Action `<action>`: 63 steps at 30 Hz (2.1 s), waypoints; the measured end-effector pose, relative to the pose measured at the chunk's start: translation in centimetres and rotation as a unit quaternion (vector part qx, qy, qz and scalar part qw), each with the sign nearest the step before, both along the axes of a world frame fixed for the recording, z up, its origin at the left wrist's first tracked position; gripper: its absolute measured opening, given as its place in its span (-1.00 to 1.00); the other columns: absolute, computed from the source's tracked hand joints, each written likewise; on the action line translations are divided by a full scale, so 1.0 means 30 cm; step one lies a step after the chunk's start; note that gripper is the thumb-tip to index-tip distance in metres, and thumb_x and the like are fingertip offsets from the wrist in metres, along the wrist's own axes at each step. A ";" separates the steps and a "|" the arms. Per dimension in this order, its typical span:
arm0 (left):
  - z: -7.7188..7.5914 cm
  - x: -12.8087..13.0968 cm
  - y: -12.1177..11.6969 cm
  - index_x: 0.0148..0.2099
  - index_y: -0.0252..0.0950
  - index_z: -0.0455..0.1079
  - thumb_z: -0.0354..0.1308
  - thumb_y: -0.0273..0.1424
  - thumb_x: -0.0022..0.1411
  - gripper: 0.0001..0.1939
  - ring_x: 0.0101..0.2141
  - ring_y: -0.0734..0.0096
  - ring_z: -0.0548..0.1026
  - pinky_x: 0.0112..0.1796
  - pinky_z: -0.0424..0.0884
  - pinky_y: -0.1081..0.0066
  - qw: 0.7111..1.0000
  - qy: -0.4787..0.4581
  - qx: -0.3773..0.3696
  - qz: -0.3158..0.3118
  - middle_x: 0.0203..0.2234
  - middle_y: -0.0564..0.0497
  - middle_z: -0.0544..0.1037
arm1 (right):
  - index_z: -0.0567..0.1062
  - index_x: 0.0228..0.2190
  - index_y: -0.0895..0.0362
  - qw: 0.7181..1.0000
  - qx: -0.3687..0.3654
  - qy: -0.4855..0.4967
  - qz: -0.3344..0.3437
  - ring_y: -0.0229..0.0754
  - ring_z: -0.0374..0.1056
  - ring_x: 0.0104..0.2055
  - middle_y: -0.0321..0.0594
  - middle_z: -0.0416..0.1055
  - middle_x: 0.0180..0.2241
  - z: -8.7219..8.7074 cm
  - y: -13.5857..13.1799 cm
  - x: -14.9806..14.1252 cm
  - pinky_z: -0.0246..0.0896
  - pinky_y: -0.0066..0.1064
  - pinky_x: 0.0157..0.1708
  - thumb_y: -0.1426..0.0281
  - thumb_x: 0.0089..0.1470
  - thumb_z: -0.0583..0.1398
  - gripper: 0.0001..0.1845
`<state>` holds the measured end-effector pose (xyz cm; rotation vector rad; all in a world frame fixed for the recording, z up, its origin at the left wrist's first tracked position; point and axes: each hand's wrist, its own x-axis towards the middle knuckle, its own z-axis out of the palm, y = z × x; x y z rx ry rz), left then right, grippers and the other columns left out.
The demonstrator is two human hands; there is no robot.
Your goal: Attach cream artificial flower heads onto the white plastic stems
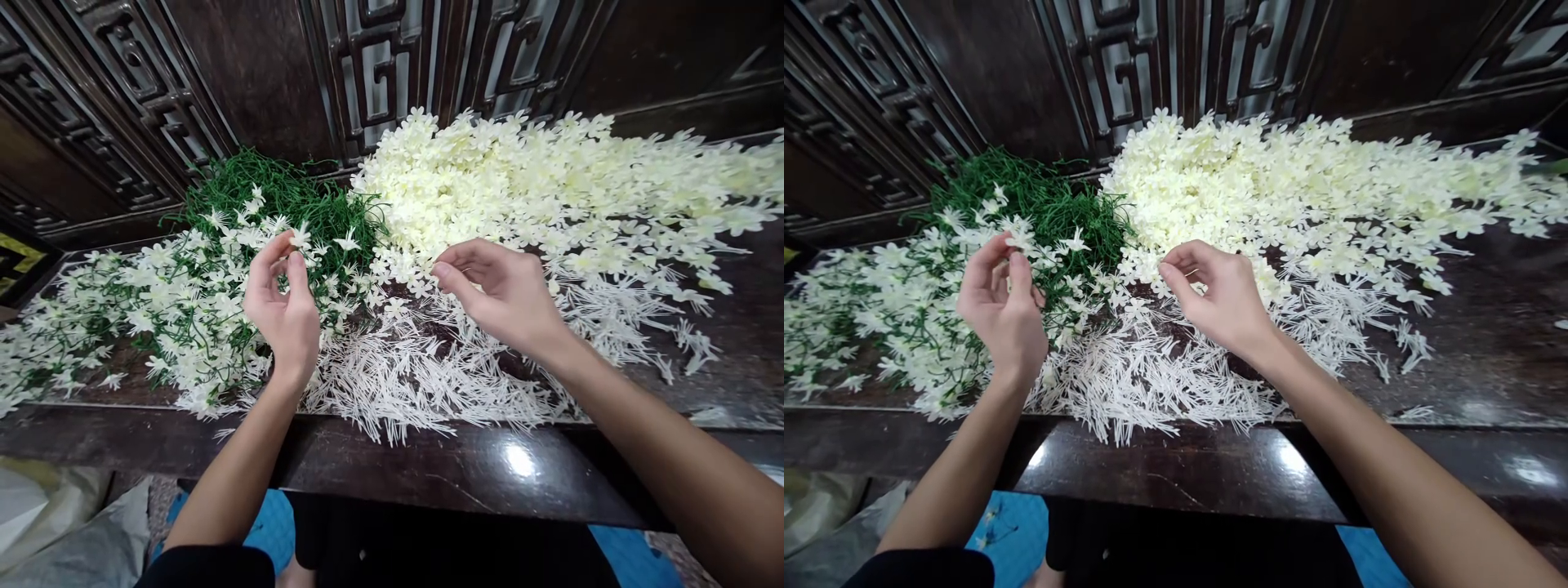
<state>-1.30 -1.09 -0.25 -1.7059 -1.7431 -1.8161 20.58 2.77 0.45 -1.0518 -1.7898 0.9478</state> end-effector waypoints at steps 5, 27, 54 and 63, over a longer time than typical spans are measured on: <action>0.018 -0.003 0.003 -0.03 -0.19 0.36 0.09 -0.48 0.29 -0.79 -0.14 0.30 0.45 -0.30 0.47 0.35 0.998 -0.011 0.043 0.034 -0.08 -0.06 0.44 | 0.50 -0.32 0.08 0.999 0.011 -0.029 0.017 -0.02 0.45 -0.23 -0.10 0.50 -0.32 -0.018 0.005 -0.003 0.42 0.06 -0.13 0.31 0.13 0.22 -0.89; 0.033 -0.030 0.005 0.03 -0.32 0.38 -0.16 -0.72 0.18 -0.52 -0.08 0.18 0.42 -0.11 0.39 0.18 0.866 0.331 -0.349 -0.137 -0.09 -0.11 0.54 | 0.49 -0.01 0.30 0.924 0.127 -0.308 0.189 0.14 0.10 0.18 0.02 0.36 0.07 -0.087 -0.020 -0.011 0.03 0.13 0.18 0.17 0.33 -0.09 -0.44; 0.061 -0.041 0.013 -0.06 -0.26 0.42 0.09 -0.52 0.27 -0.79 -0.39 0.48 0.48 -0.31 0.49 0.43 0.972 -0.130 -0.101 -0.169 -0.34 -0.02 0.52 | 0.46 0.05 0.26 0.918 0.108 -0.324 0.202 0.21 0.05 0.24 0.03 0.28 0.16 -0.104 -0.020 -0.013 -0.08 0.25 0.21 0.10 0.33 -0.15 -0.37; 0.066 -0.071 0.027 -0.11 -0.22 0.39 0.04 -0.52 0.28 -0.82 -0.38 0.47 0.42 -0.36 0.42 0.41 0.979 -0.180 0.080 -0.048 -0.31 0.00 0.42 | 0.47 0.02 0.27 0.917 0.128 -0.320 0.198 0.20 0.10 0.20 0.04 0.31 0.13 -0.103 -0.022 -0.012 -0.01 0.22 0.18 0.11 0.33 -0.14 -0.38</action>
